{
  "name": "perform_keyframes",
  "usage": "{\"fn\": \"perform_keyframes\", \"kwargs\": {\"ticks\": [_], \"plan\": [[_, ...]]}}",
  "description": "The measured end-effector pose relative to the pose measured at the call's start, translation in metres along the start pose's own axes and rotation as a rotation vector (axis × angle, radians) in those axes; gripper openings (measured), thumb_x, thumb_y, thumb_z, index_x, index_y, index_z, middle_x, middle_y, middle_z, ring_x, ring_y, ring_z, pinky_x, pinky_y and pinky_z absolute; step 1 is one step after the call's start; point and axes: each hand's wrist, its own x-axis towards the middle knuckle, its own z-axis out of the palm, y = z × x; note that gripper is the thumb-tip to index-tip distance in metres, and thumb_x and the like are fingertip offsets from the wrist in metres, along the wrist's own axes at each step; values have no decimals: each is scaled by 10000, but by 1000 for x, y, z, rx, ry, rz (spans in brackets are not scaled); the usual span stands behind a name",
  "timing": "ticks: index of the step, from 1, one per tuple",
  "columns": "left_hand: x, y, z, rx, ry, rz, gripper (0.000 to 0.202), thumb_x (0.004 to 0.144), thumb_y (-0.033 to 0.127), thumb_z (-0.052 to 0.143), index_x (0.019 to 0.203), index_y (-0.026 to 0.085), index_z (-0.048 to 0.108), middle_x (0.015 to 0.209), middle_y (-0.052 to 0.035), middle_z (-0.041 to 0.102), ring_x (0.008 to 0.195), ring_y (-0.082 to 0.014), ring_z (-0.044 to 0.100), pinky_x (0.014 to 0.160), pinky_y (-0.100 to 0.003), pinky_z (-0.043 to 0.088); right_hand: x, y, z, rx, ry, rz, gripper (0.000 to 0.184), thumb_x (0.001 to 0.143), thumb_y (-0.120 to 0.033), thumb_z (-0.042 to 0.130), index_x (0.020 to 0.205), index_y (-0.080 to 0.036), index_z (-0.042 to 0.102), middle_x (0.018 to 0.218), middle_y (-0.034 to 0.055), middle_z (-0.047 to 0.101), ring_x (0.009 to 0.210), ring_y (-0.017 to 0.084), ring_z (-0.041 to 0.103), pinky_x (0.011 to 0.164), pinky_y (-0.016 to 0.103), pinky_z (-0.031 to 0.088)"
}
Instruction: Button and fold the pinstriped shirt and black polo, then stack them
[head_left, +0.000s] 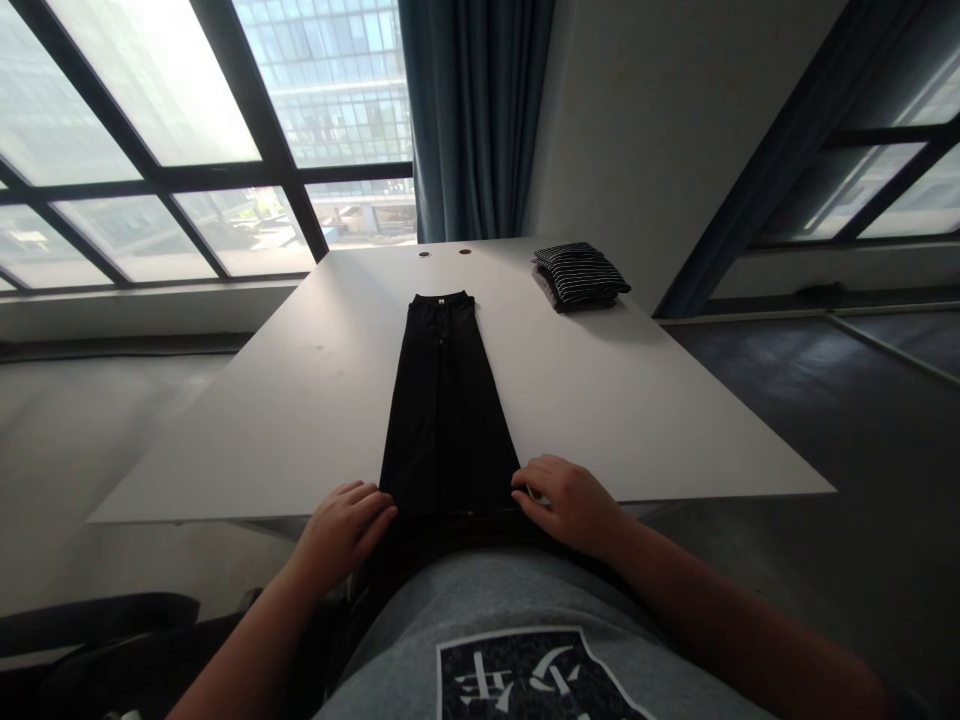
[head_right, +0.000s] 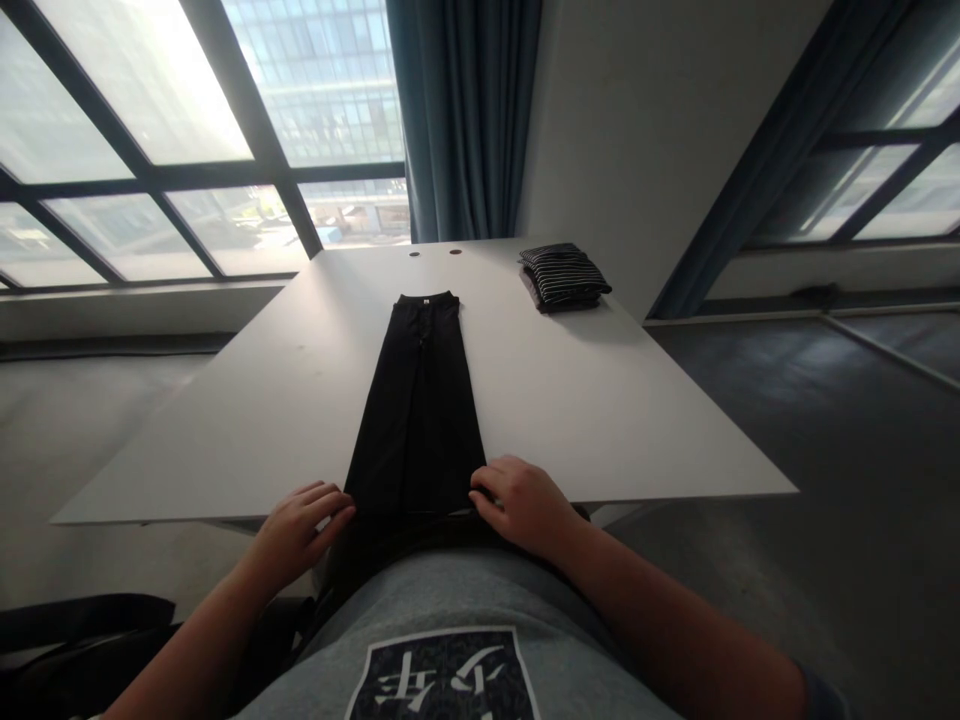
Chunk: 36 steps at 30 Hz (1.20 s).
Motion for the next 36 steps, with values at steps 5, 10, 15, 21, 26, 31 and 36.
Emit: {"fn": "perform_keyframes", "kwargs": {"ticks": [5,10,15,21,26,31,36], "plan": [[30,20,11,72,-60,57,187,944,346,693,1102,247,709,1070,-57,715,984,-244,662,895,-399,516,24,-8,10,-164,-94,-230,306,895,-324,773,1174,-209,720,1095,95,671,991,250,595,870,378,483],[42,33,21,84,-144,15,154,925,285,707,1072,241,703,1025,-42,705,938,-242,681,835,-381,522,37,-6,32,-151,-141,-254,237,939,-247,712,1172,-227,744,979,58,683,885,208,598,797,330,459],[41,35,19,30,-91,-7,122,991,256,605,1041,241,715,960,-29,708,861,-211,690,780,-350,523,39,-4,39,-66,-25,-262,122,969,-195,648,1031,-198,752,911,47,690,844,192,608,774,320,456],[41,36,23,15,62,61,195,1040,268,522,1056,235,714,976,-52,712,849,-190,679,773,-337,518,40,-9,48,-47,37,-307,143,976,-200,630,1060,-185,745,886,51,683,816,190,595,753,319,455],[37,32,36,52,-19,152,135,1012,248,586,1028,231,719,959,-45,710,857,-210,663,780,-367,511,40,-6,54,-67,-15,-361,128,970,-224,656,1025,-188,766,890,56,686,826,201,565,780,337,458],[35,32,34,-64,-32,152,156,1018,281,582,1097,237,710,1002,-44,736,888,-208,680,815,-366,530,37,-5,47,-50,13,-433,196,991,-332,656,1069,-198,775,945,76,699,910,223,594,834,372,479],[55,26,27,-90,70,-33,276,1063,259,451,1174,213,699,1131,-76,748,1041,-222,699,943,-390,564,55,3,37,11,73,-313,301,1036,-294,562,1244,-164,736,1245,132,711,1203,264,620,1065,442,487]]}}
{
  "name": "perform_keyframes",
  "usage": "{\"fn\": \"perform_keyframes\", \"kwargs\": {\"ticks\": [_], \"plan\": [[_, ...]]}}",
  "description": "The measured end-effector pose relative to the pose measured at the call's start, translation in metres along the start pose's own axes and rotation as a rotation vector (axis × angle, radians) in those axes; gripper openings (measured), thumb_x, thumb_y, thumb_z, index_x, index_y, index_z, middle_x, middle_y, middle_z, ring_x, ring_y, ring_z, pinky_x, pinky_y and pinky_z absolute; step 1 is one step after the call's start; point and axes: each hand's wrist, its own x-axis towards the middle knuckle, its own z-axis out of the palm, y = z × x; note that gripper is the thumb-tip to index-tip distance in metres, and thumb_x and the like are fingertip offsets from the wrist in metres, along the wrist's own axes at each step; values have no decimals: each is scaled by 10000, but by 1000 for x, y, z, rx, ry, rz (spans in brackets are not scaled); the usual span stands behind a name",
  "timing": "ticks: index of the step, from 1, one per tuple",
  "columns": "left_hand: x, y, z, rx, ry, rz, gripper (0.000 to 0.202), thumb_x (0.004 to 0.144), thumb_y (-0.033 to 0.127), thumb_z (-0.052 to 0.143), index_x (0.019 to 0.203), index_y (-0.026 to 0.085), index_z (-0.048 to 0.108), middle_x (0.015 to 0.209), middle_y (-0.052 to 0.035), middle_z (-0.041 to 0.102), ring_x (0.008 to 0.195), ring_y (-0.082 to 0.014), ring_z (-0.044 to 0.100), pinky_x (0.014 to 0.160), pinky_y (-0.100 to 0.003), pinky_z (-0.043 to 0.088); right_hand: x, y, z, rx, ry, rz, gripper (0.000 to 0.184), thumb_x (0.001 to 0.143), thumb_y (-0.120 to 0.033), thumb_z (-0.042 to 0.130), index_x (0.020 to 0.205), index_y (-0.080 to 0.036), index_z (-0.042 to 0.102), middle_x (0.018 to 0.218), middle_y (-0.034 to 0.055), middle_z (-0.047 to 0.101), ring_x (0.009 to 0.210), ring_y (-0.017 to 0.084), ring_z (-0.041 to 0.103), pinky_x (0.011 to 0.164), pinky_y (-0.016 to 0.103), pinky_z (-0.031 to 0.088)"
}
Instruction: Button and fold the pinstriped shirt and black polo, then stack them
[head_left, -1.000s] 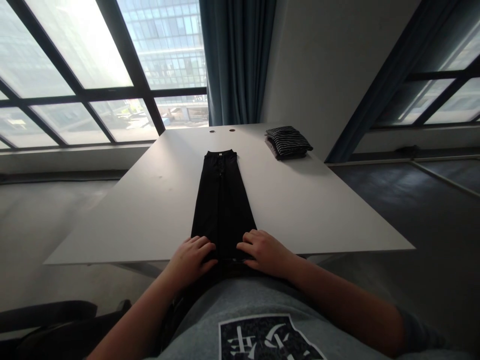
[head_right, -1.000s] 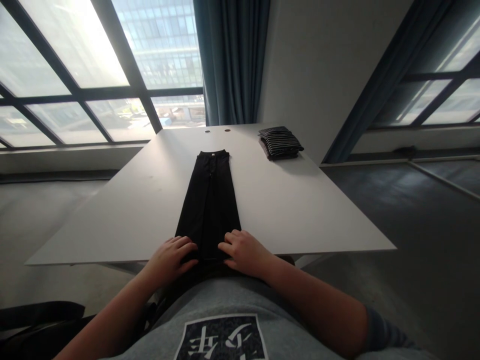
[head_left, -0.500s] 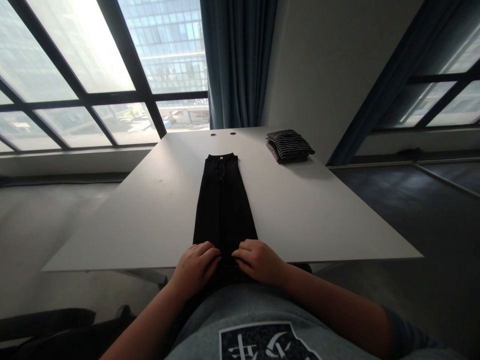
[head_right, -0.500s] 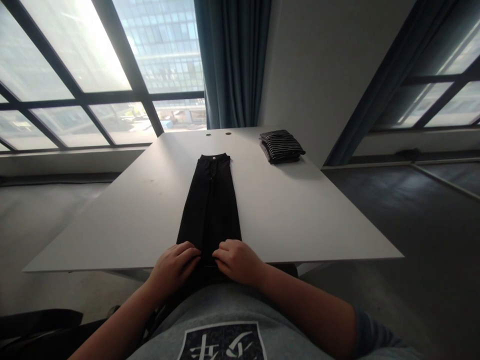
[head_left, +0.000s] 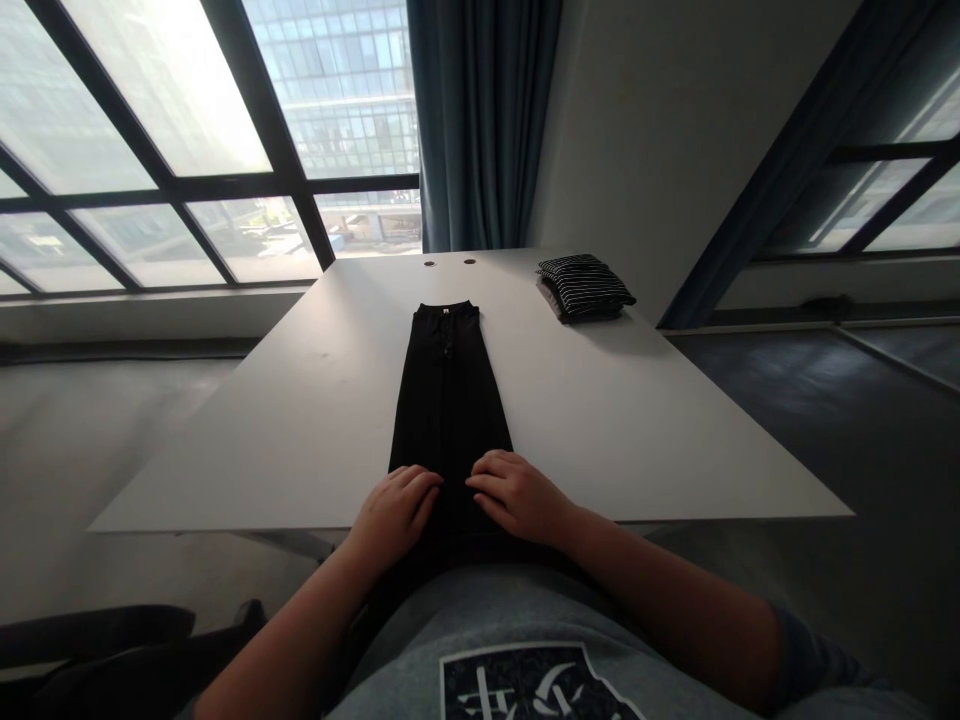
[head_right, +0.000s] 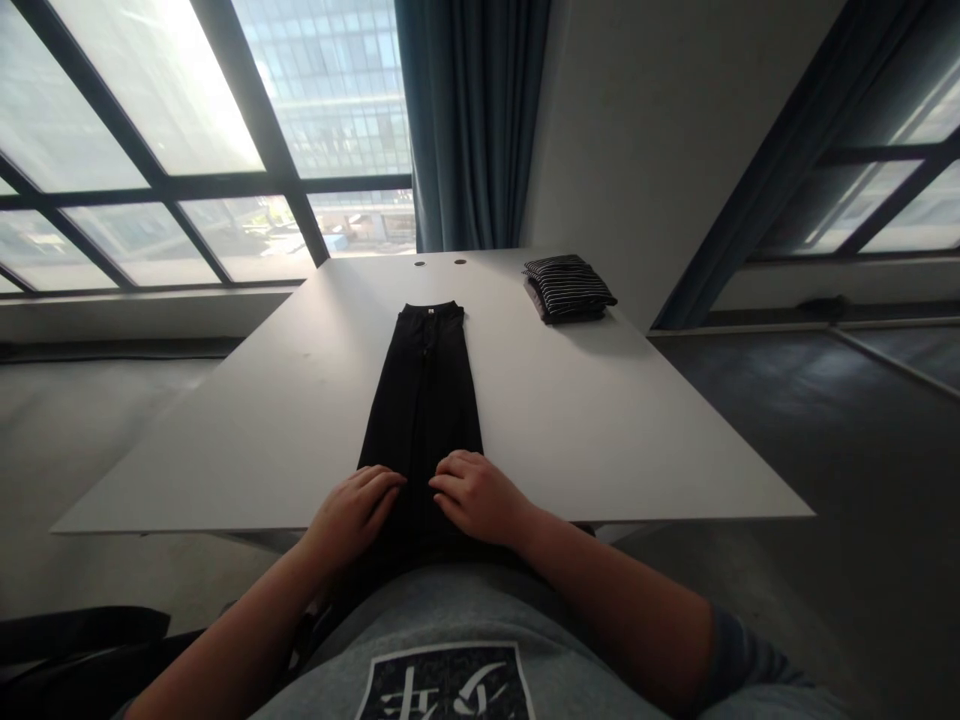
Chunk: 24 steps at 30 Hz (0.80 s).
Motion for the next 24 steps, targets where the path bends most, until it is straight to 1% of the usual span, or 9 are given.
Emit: {"fn": "perform_keyframes", "kwargs": {"ticks": [1,2,4,6,8,11,18,21,24], "plan": [[6,-3,3,37,13,-19,296,1059,260,453,1226,206,691,1205,-91,740,1116,-242,689,995,-419,556,4,4,1,-13,-32,31,359,1030,-317,579,1328,-157,700,1376,148,665,1329,292,567,1139,477,449],[12,-7,8,80,22,-33,330,1054,270,463,1299,193,669,1303,-111,715,1215,-267,661,1054,-454,536,8,9,2,-32,-87,58,448,1020,-356,603,1415,-148,646,1500,164,586,1439,321,486,1199,516,396],[20,-14,22,167,13,-46,450,1046,317,481,1453,154,582,1508,-154,598,1415,-320,540,1159,-518,466,14,15,7,-70,-224,107,652,1002,-449,629,1556,-129,504,1662,191,388,1565,360,317,1266,576,288],[24,-22,37,235,-33,-43,555,1050,377,472,1540,120,500,1624,-177,467,1523,-348,413,1218,-554,396,16,18,13,-91,-329,146,765,1008,-517,598,1624,-113,391,1712,204,254,1601,363,230,1293,591,213],[24,-28,48,277,-81,-33,607,1060,417,441,1582,107,448,1667,-175,393,1564,-345,342,1251,-557,349,16,18,17,-96,-369,165,799,1022,-554,552,1652,-116,328,1727,192,189,1615,347,184,1310,577,163],[21,-33,56,308,-108,-16,644,1070,458,414,1613,111,403,1694,-161,333,1587,-330,288,1274,-541,310,15,16,17,-82,-381,166,827,1021,-591,526,1665,-125,297,1735,175,153,1625,334,144,1321,561,121],[19,-36,53,303,-121,9,705,1069,547,388,1638,131,364,1708,-152,299,1598,-327,259,1274,-548,308,17,14,13,-48,-406,197,856,1008,-598,540,1672,-128,271,1736,165,127,1630,327,117,1327,549,82],[18,-36,54,307,-132,6,718,1070,562,373,1640,125,359,1711,-153,288,1598,-328,259,1275,-546,308,18,13,13,-35,-412,207,858,1010,-592,534,1673,-121,261,1735,167,116,1630,330,108,1326,555,80],[17,-37,55,313,-114,13,720,1070,559,377,1652,137,331,1712,-151,289,1598,-318,261,1277,-542,306,17,13,12,-22,-412,213,859,1007,-586,541,1673,-120,261,1735,167,111,1630,329,105,1326,557,77]]}}
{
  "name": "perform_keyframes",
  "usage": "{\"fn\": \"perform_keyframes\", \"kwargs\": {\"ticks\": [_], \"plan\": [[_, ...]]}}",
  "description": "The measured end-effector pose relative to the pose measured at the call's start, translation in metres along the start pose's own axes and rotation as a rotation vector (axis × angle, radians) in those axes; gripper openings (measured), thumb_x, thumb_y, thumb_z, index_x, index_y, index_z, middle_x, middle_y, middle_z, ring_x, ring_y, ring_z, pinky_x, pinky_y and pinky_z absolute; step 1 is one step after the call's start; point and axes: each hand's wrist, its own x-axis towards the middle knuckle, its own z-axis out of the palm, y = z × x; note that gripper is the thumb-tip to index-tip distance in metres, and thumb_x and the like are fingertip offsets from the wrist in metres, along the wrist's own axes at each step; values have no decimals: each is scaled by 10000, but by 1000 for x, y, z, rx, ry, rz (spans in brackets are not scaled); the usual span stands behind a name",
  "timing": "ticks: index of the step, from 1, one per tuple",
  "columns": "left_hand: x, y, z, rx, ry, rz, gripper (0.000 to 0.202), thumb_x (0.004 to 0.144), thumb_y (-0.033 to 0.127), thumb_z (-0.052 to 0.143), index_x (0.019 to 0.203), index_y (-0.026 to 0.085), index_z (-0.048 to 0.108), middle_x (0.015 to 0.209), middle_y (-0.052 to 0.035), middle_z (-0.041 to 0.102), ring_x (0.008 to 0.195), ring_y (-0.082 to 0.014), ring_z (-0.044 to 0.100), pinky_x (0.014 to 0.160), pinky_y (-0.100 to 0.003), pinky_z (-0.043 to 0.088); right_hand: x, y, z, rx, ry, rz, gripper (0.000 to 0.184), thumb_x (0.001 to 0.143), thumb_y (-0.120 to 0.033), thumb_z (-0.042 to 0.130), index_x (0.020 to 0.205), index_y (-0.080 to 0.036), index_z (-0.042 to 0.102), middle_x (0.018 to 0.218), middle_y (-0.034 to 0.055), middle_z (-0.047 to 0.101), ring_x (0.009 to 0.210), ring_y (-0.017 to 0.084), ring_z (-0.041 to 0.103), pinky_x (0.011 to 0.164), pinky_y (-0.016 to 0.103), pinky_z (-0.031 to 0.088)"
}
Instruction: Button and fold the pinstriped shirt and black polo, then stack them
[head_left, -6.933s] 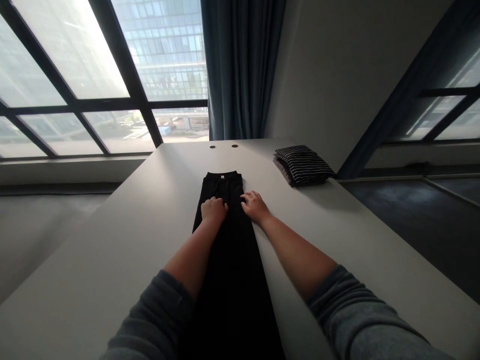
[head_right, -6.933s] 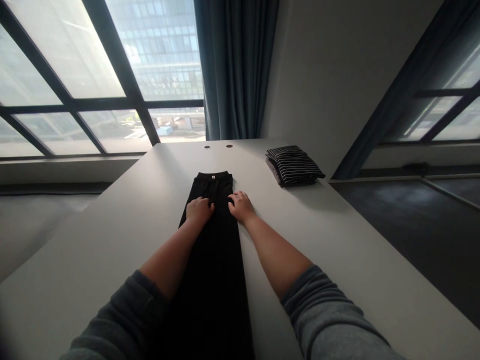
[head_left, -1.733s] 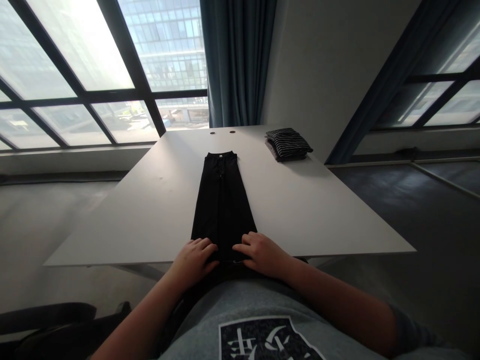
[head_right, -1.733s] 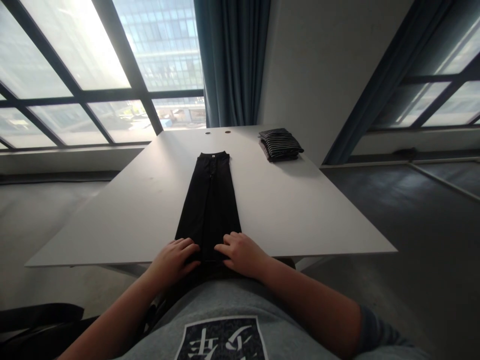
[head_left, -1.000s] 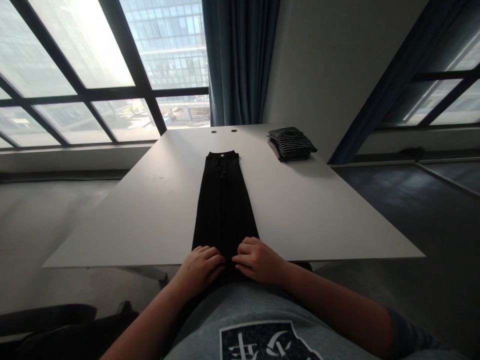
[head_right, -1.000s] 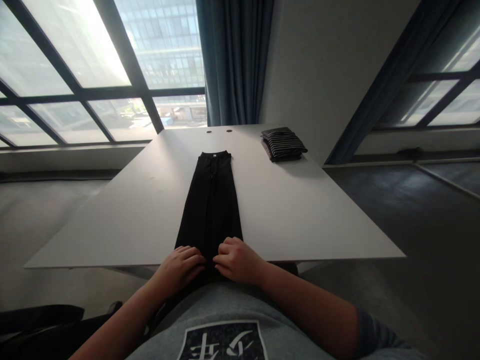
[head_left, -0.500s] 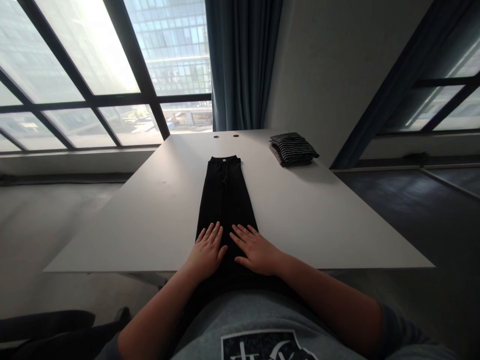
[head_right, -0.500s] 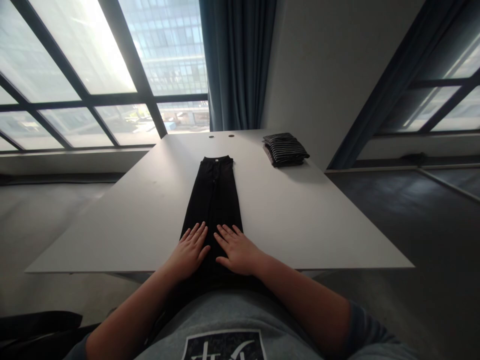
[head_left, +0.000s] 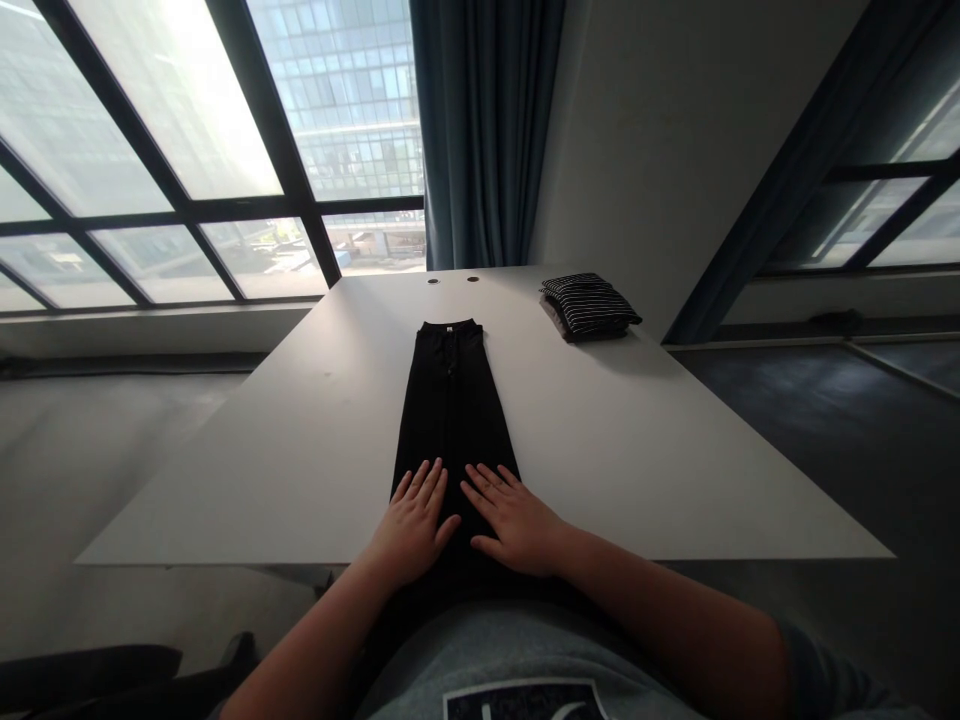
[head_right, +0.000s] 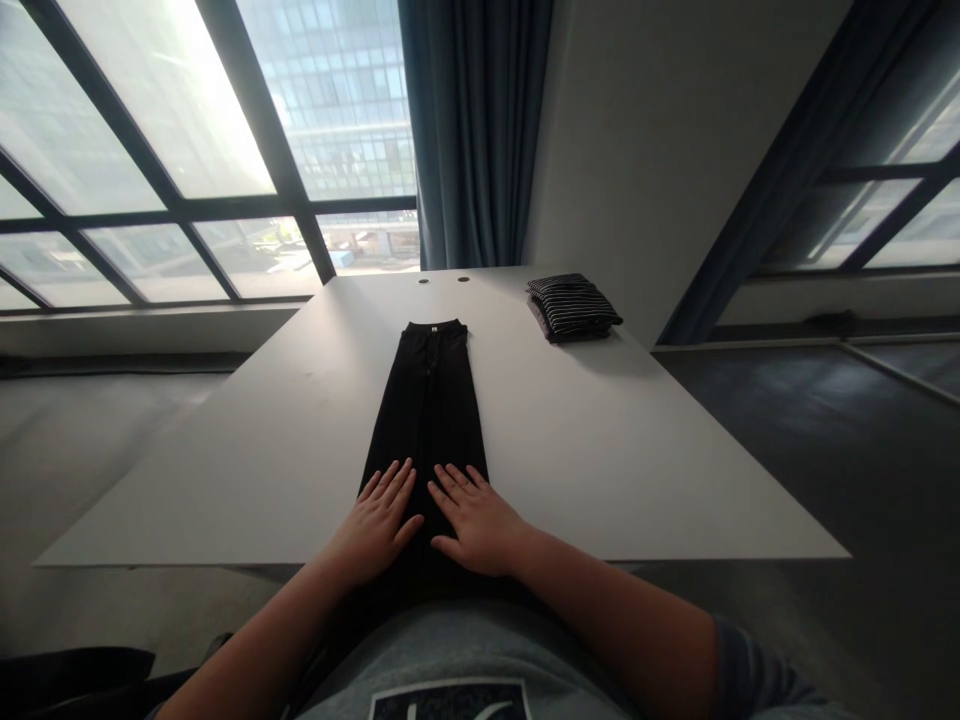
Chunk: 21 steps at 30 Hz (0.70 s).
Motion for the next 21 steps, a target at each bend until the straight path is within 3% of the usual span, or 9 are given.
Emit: {"fn": "perform_keyframes", "kwargs": {"ticks": [9,15,18,21], "plan": [[0,2,-2,-15,-13,-6,720,1065,560,398,1656,155,327,1715,-140,281,1601,-318,251,1277,-544,308,0,-2,-6,24,-15,15,853,1000,-557,564,1668,-116,270,1733,165,103,1630,325,107,1326,564,80],[2,-8,-21,-128,-101,11,668,1085,541,357,1642,172,360,1705,-124,318,1594,-286,282,1278,-520,321,-7,-3,-9,107,-6,-21,762,1024,-506,545,1653,-133,333,1729,155,192,1624,315,155,1324,564,133],[13,-19,-41,-189,-97,2,614,1094,503,347,1613,181,416,1673,-113,404,1563,-262,360,1250,-465,381,1,12,-13,132,95,-84,703,1032,-445,536,1643,-144,362,1721,134,257,1623,296,173,1321,544,194],[32,-17,-60,-172,-58,37,574,1075,473,416,1558,174,498,1626,-129,479,1503,-288,457,1226,-479,408,30,45,-25,101,242,-119,625,1045,-352,486,1632,-159,391,1701,130,325,1617,293,204,1309,559,237]]}}
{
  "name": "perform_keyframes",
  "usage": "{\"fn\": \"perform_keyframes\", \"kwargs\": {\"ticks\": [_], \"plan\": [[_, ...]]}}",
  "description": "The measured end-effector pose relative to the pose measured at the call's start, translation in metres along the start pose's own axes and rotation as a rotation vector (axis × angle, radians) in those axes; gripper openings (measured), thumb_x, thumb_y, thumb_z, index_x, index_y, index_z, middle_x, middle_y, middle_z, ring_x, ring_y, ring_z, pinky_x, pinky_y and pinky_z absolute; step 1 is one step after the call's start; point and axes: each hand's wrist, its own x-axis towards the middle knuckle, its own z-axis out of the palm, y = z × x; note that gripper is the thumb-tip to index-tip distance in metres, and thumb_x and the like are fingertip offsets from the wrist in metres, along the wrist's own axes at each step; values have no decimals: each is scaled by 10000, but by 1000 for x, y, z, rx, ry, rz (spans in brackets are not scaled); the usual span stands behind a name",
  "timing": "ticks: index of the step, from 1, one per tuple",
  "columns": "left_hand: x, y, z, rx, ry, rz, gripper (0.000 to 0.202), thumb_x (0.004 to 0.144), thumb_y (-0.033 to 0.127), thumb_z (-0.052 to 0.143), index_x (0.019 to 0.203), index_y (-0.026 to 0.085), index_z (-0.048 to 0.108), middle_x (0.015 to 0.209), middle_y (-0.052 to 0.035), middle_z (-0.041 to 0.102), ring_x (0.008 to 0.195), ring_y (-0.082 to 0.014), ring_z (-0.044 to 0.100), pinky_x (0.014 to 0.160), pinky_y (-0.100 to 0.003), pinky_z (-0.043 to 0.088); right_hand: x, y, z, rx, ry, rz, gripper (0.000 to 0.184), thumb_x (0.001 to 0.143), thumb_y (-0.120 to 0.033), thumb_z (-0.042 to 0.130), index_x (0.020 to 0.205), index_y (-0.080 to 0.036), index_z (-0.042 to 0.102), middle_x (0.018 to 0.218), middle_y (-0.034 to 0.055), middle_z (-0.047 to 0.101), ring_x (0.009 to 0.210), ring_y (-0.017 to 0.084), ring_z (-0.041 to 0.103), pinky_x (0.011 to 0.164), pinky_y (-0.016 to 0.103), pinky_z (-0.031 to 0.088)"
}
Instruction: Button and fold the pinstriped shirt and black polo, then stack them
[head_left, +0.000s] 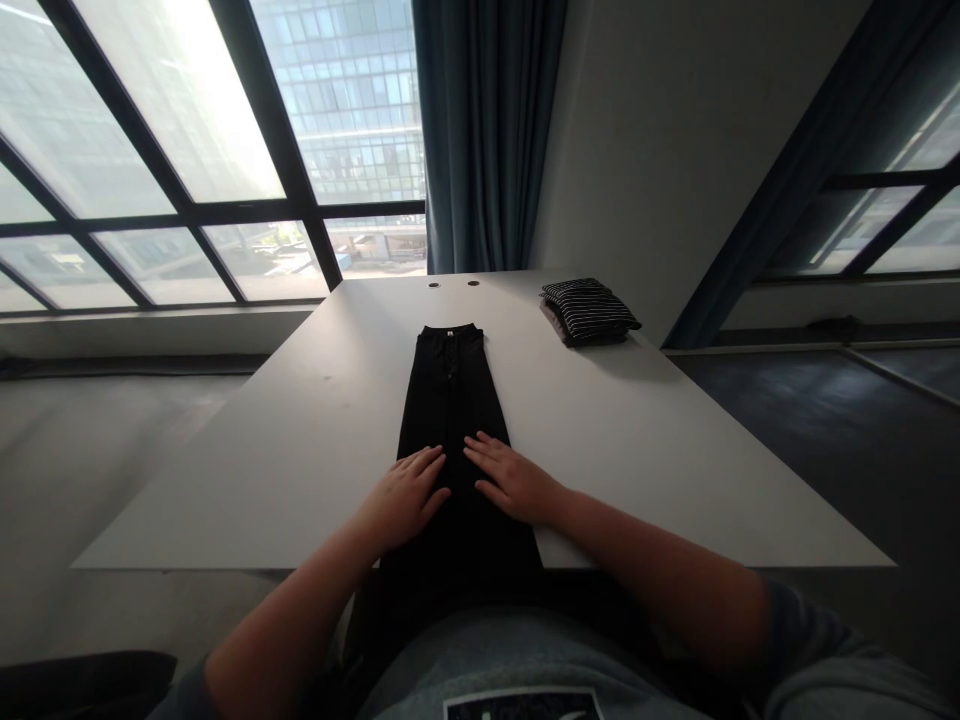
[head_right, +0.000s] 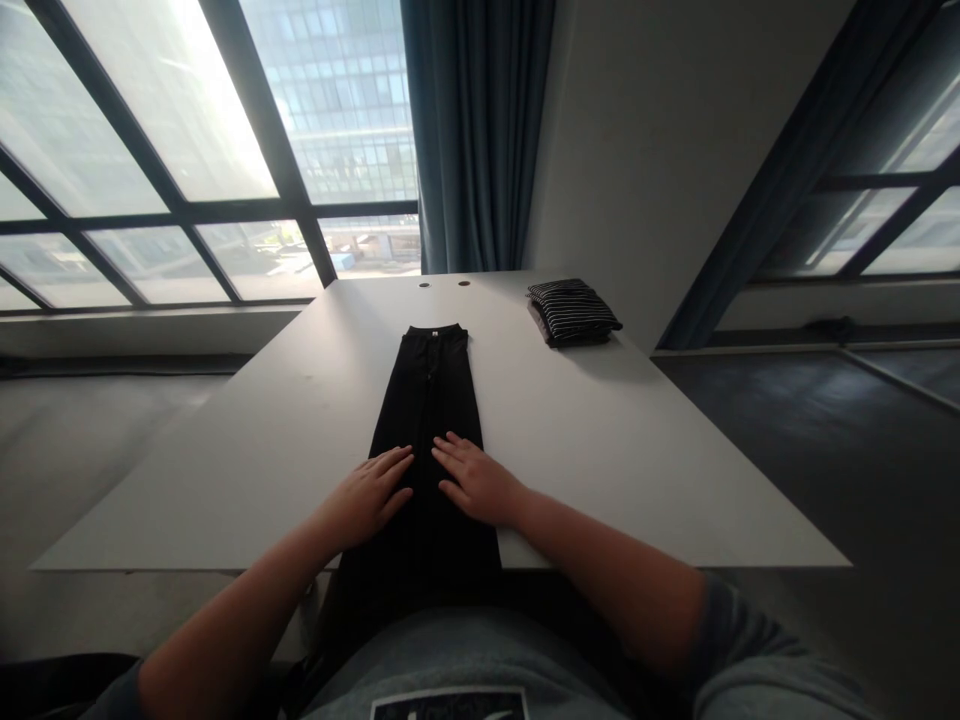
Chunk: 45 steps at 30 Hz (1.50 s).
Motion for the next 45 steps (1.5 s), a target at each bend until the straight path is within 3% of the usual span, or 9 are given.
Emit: {"fn": "perform_keyframes", "kwargs": {"ticks": [3,6,11,17,26,34,38,45], "plan": [[19,14,-3,-19,-59,225,536,1062,451,466,1542,220,521,1588,-94,536,1470,-263,500,1234,-453,395,44,44,-10,-84,33,-10,603,1030,-280,477,1614,-142,421,1684,141,363,1610,296,228,1302,549,253],[33,23,10,-21,-126,384,607,1052,473,489,1602,224,433,1660,-93,433,1560,-269,366,1284,-468,304,89,81,-15,-222,-25,13,644,1036,-352,495,1611,-76,405,1706,167,301,1618,315,185,1317,512,193],[38,18,35,5,-170,374,687,1048,470,486,1656,197,319,1717,-130,278,1602,-296,252,1300,-513,233,138,128,-10,-291,-198,123,773,1060,-522,418,1665,-67,264,1742,179,146,1627,311,139,1319,456,142],[35,14,35,-46,-165,384,685,1072,503,412,1666,184,292,1734,-115,232,1616,-278,212,1318,-490,179,172,170,-10,-278,-159,290,811,1053,-585,343,1695,-120,168,1762,127,77,1640,269,73,1323,450,90],[35,13,35,-103,-155,375,705,1059,509,442,1673,203,282,1731,-108,248,1613,-282,224,1322,-490,169,213,210,-18,-303,-88,538,779,1062,-612,240,1695,-160,186,1768,105,55,1640,261,67,1308,533,69],[36,13,31,-128,-172,379,725,1048,497,463,1671,174,284,1734,-125,228,1614,-303,217,1319,-520,179,251,231,-26,-346,-123,615,828,1049,-626,259,1692,-113,169,1762,161,73,1633,293,99,1301,556,52],[37,14,29,-141,-175,381,730,1041,503,476,1671,183,291,1732,-124,232,1610,-308,233,1319,-526,183,269,241,-31,-319,-153,678,890,1014,-715,294,1703,-172,139,1760,194,42,1630,344,84,1278,617,56],[38,13,27,-163,-175,384,733,1025,488,506,1671,209,297,1725,-105,273,1605,-317,245,1317,-534,180,298,259,-33,-320,-135,742,931,981,-781,299,1705,-220,132,1756,216,15,1627,378,60,1272,625,60]]}}
